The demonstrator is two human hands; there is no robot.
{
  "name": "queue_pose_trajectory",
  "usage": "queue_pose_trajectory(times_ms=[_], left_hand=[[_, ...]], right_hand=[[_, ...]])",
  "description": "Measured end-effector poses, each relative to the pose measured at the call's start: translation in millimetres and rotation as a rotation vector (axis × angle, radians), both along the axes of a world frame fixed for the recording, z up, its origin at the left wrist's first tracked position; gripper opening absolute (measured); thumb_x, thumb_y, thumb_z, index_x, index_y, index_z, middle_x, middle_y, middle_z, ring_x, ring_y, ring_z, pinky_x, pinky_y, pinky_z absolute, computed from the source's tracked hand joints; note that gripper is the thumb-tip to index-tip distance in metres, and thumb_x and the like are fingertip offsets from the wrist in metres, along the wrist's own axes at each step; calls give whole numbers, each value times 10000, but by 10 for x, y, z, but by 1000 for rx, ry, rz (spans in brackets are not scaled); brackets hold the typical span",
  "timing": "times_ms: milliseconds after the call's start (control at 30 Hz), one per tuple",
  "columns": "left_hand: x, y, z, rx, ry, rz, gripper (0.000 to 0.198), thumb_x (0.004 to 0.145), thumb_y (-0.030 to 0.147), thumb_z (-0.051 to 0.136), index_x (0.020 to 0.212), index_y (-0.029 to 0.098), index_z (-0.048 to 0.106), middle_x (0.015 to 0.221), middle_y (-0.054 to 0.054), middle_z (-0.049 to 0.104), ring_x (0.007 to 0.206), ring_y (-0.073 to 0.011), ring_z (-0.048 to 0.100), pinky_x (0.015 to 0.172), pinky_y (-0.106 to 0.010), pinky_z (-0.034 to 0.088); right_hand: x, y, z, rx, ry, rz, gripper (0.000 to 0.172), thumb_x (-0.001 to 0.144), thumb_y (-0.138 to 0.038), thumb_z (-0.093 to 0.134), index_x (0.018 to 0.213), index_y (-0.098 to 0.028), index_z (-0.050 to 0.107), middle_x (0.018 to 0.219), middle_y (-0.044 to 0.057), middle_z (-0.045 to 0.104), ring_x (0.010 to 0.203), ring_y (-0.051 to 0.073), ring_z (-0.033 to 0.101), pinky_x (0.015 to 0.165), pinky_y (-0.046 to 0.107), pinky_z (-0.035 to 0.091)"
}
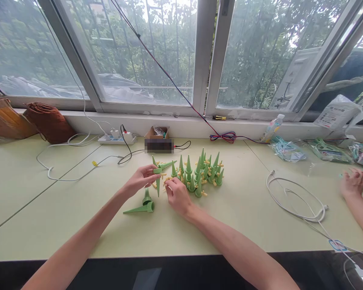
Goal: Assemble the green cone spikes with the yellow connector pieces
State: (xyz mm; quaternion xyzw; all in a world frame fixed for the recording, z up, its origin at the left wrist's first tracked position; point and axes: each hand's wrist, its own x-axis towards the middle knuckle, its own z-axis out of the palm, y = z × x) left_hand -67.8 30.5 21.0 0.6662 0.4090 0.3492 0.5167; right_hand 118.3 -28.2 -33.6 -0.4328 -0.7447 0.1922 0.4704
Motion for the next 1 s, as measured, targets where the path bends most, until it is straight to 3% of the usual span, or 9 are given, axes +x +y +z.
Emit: queue_pose_trajectory(times_ms=[200,533,767,1000], left_hand=[[8,4,-25,-14,-41,-2,326,773,438,746,831,189,544,560,58,407,488,-83,373,438,-209,267],[33,-18,19,-64,-38,-13,358,799,477,713,759,172,530,588,43,414,504,-80,386,438,-202,244],[29,16,-30,-68,35,42,439,768,513,715,662,180,449,541,62,334,469,-74,335,435,-210,188],[29,24,-60,-37,73,70,443,747,497,727,650,181,432,555,71,269,487,-67,253,450,-217,157]], right_hand=[[31,38,-65,-9,-185,19,289,902,-31,490,1070,-187,665,1101,99,611,896,191,640,762,288,504],[28,55,-115,-69,-333,8,176,892,-26,513,924,-173,605,977,71,599,768,172,596,661,257,460],[4,18,-42,5,-129,-15,140,948,-90,457,944,-172,571,926,71,600,798,189,586,701,284,470],[-17,-28,23,46,81,-31,158,989,-152,411,1037,-187,557,947,68,587,739,169,585,644,276,491]])
